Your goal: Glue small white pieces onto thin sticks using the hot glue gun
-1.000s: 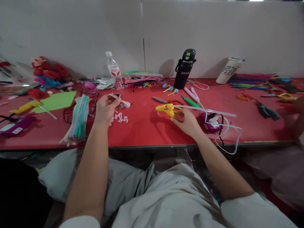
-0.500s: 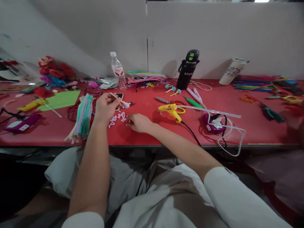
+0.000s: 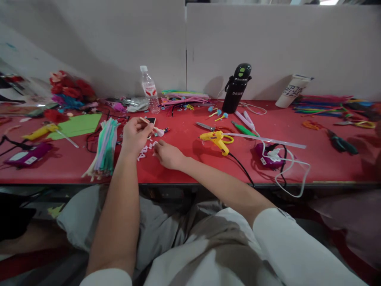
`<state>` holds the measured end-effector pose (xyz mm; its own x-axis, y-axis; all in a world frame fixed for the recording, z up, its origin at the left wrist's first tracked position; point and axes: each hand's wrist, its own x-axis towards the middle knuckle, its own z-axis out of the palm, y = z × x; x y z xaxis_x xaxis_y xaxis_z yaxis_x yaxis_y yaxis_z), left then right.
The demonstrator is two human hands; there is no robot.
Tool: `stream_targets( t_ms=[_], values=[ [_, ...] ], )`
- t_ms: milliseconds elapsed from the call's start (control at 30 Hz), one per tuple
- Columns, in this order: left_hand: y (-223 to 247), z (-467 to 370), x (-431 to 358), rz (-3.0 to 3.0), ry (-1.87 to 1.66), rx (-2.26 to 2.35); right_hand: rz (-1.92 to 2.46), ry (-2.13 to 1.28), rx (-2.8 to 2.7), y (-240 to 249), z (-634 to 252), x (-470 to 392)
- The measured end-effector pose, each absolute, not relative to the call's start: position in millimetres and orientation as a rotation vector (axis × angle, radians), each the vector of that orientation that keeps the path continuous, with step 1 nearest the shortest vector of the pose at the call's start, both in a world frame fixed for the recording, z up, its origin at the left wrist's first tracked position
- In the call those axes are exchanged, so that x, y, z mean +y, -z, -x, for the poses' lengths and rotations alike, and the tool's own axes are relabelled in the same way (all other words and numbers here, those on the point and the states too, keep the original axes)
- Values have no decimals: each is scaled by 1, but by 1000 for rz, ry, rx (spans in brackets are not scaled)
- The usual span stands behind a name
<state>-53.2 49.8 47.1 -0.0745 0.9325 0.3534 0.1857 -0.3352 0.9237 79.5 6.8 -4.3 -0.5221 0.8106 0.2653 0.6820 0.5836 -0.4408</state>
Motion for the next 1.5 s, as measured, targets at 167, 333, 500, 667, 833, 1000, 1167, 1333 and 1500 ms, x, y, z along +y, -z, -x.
stream_targets(
  t_ms=[167,333,500,667,833,1000,1167,1333,1500],
  values=[
    [-43,50,51,-1551,-1444,1197,936,-719,-2176,-4,-138,-38],
    [-34,21,41,-1580,-1274,1115,991,-809,-1823,4,-212,-62],
    [-27,-15,17,-1701,-1039,945,1089,-771,-1512,19,-237,-60],
    [-24,-26,5,-1752,-902,920,1008,-919,-1258,19,-221,-54],
    [-26,-25,3,-1808,-876,904,1066,-735,-1425,-1,-212,-46],
    [-28,-24,3,-1810,-856,876,1039,-699,-1470,-9,-208,-35],
    [-23,-22,4,-1823,-851,888,1042,-736,-1441,-7,-202,-35],
    [-22,-23,3,-1866,-854,928,1063,-708,-1465,-2,-201,-32],
    [-22,-23,3,-1886,-838,929,1094,-662,-1542,5,-203,-26]
  ],
)
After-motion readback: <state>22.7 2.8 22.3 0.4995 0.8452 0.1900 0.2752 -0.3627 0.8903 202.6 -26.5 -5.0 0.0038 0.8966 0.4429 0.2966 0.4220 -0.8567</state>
